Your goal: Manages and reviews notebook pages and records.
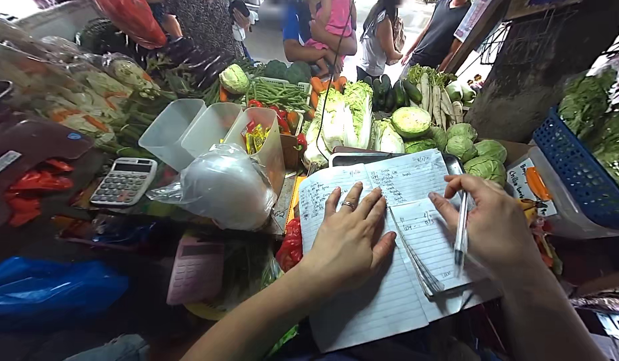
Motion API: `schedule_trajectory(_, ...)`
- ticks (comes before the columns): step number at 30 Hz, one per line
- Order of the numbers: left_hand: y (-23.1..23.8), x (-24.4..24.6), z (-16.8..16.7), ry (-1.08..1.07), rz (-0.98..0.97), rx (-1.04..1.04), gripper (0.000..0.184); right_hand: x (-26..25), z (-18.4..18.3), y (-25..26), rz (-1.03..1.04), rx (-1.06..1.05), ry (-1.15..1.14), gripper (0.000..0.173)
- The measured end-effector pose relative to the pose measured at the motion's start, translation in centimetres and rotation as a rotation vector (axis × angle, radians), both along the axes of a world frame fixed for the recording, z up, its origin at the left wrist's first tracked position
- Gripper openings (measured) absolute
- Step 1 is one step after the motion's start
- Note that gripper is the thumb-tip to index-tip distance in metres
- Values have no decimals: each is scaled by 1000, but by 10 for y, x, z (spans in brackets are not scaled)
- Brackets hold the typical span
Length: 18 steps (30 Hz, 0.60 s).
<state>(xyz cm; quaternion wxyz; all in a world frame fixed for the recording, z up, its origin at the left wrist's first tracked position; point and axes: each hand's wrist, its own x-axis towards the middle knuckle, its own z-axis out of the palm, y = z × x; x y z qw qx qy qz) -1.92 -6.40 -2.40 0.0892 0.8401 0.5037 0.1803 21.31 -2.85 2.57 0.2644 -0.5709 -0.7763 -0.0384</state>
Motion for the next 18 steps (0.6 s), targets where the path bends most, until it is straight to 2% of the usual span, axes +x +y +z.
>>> schedule_trajectory(5, 1, 0, -1, -1, 2, -23, 64, 10, 8, 30, -151, -269, 60, 30)
schedule_trajectory(11, 1, 0, 0, -2, 0, -20, 63, 25, 4, 57, -155, -384, 220, 37)
schedule_trajectory(15, 1, -1, -1, -9, -3, -19, 64, 35, 6, 63, -105, -417, 421, 33)
schedule_trajectory(18, 1, -1, 0, -5, -6, -27, 64, 38, 0, 60, 30, -364, 635, 31)
